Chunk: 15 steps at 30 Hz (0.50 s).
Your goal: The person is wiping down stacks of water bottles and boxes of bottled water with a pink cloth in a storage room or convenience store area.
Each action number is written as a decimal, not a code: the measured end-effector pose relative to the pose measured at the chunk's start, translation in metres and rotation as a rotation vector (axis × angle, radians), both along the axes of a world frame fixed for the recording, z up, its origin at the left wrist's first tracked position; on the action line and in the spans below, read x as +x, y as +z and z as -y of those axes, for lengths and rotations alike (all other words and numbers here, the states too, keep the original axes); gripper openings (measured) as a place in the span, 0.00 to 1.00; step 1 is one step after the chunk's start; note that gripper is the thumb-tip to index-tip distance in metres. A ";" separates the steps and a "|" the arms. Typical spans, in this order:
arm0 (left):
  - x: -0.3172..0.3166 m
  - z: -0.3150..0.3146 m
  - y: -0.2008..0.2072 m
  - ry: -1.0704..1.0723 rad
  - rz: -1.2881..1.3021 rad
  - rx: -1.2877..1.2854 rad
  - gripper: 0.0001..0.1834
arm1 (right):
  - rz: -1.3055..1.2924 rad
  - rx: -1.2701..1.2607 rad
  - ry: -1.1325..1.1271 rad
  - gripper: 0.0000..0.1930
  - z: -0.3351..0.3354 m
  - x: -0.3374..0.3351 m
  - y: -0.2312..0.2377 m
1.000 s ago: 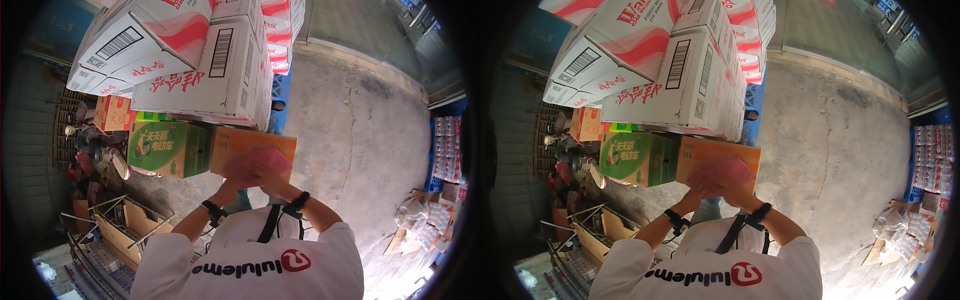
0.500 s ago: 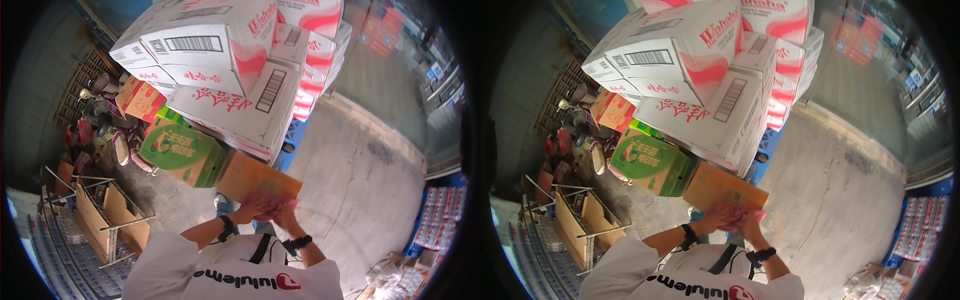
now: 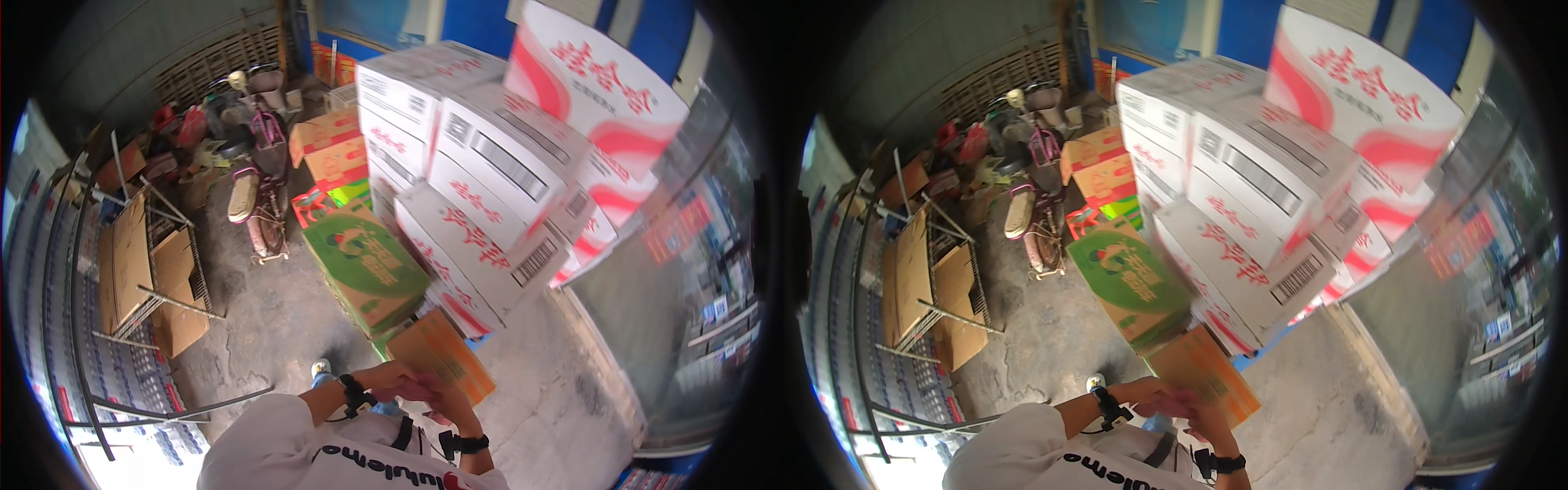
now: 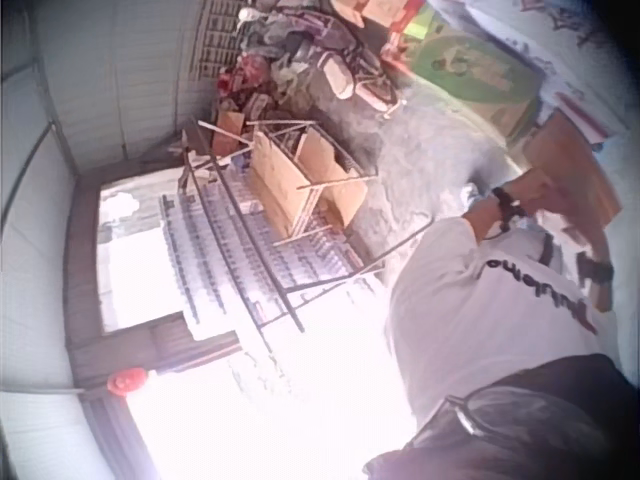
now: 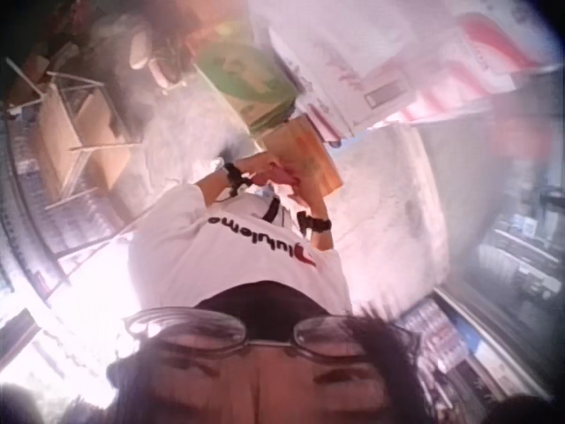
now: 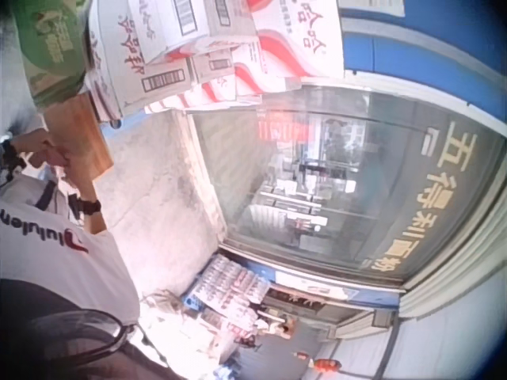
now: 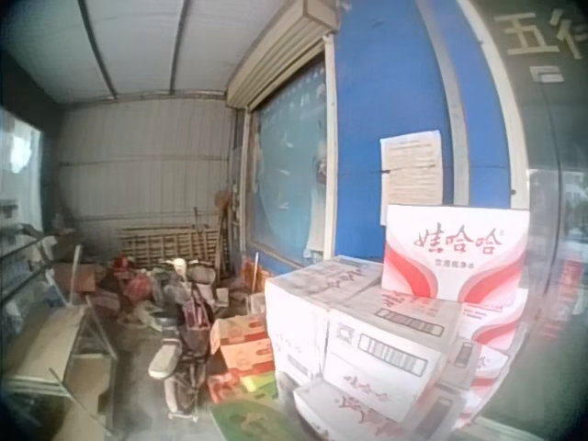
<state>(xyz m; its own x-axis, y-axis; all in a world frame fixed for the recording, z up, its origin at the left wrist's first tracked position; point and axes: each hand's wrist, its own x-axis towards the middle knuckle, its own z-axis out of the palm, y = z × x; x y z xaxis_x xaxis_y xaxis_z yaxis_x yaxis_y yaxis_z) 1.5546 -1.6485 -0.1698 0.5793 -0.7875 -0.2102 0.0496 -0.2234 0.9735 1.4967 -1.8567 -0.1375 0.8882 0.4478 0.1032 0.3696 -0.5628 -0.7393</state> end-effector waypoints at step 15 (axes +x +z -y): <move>0.028 -0.273 0.142 0.696 -0.159 -0.409 0.24 | -0.031 0.266 0.095 0.28 -0.282 0.093 0.111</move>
